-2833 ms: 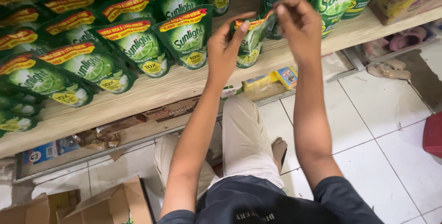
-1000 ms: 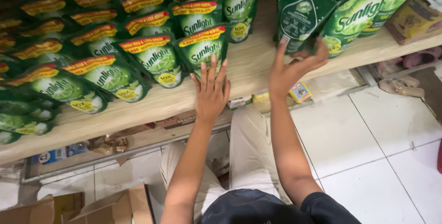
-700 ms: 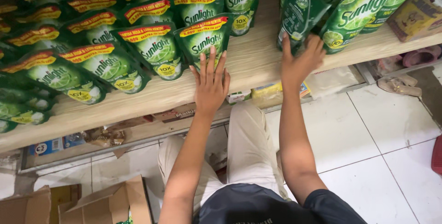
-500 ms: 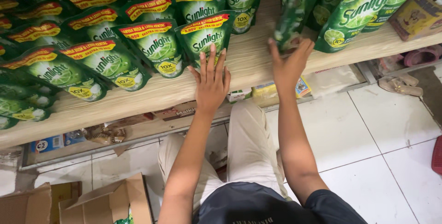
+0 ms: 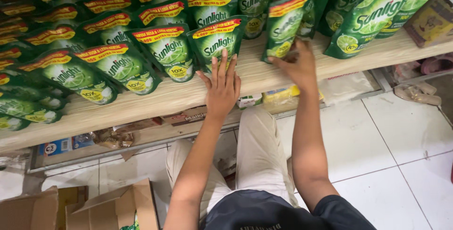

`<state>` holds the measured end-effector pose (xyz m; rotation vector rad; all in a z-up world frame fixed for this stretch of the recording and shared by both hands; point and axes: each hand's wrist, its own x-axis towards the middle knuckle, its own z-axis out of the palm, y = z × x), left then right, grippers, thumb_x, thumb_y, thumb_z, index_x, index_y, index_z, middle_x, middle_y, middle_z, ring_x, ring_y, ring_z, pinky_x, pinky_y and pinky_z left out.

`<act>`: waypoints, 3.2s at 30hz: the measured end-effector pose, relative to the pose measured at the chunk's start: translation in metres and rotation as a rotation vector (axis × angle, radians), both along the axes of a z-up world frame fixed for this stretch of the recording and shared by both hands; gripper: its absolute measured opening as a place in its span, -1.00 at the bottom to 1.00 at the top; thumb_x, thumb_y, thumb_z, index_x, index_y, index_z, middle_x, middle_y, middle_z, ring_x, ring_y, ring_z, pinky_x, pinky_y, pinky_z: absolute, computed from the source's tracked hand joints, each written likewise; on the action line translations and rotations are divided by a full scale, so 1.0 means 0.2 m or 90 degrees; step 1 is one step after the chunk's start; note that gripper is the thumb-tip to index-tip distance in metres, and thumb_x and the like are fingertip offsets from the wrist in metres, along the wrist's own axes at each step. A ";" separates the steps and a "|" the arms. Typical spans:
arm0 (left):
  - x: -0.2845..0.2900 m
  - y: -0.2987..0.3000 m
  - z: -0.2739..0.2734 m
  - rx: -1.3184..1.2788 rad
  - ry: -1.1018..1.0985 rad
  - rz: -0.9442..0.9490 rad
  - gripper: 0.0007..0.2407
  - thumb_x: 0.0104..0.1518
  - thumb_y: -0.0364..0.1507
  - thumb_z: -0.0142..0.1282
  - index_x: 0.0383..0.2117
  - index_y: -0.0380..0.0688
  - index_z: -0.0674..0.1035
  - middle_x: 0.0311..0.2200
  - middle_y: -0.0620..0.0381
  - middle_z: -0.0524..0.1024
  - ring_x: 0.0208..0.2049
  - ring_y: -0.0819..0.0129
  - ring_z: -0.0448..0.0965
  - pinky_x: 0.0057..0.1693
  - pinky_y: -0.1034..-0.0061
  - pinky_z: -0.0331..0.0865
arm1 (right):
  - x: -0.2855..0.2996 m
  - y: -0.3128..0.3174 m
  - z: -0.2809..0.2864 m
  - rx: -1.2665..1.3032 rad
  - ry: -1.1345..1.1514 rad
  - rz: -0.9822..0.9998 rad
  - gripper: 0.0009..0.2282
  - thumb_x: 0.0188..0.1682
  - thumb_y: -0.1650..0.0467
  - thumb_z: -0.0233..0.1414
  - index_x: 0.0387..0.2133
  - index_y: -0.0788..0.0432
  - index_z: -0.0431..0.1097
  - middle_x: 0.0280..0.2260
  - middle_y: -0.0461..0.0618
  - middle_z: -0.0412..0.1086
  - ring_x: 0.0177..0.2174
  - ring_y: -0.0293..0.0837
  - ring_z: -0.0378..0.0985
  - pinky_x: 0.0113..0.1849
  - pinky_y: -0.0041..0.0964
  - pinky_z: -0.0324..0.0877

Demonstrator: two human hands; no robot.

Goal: The person organizes detergent pouches on a shelf and packs them into a cardboard box. They pick up pouches from the floor and a shelf, arranging them neatly in a box and back onto the wooden retail shelf.

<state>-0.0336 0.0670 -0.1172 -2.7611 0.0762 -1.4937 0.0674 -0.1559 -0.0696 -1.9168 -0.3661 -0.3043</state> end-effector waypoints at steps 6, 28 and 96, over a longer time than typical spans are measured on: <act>-0.01 0.01 0.00 0.013 0.005 0.017 -0.58 0.37 -0.37 0.06 0.37 -0.03 0.41 0.47 0.12 0.09 0.52 0.13 -0.12 0.49 -0.23 -0.43 | 0.05 0.29 -0.05 -0.026 -0.067 -0.076 -0.37 -0.27 0.40 0.48 0.06 0.32 0.33 -0.13 0.12 0.25 -0.44 -0.19 0.54 -0.39 -0.32 0.52; -0.01 0.01 0.02 -0.012 -0.012 -0.017 -0.63 0.35 -0.37 0.05 0.29 -0.06 0.47 0.44 0.10 0.11 0.51 0.12 -0.10 0.48 -0.29 -0.38 | 0.28 -0.08 -0.07 0.163 -0.228 -0.313 -0.84 0.31 0.42 0.07 -0.17 0.33 0.35 -0.37 0.01 0.31 -0.41 -0.25 0.25 -0.32 -0.39 0.29; -2.89 0.92 -2.10 -0.974 -0.086 0.706 -0.43 0.13 -0.47 0.20 0.27 -0.40 0.25 0.25 -0.41 0.25 0.31 -0.31 0.20 0.39 0.08 0.13 | -2.17 1.91 -1.51 -0.439 -0.106 1.053 -0.35 -0.09 0.51 0.22 0.31 0.17 0.11 0.41 0.28 -0.37 0.30 0.40 0.01 0.21 0.08 0.22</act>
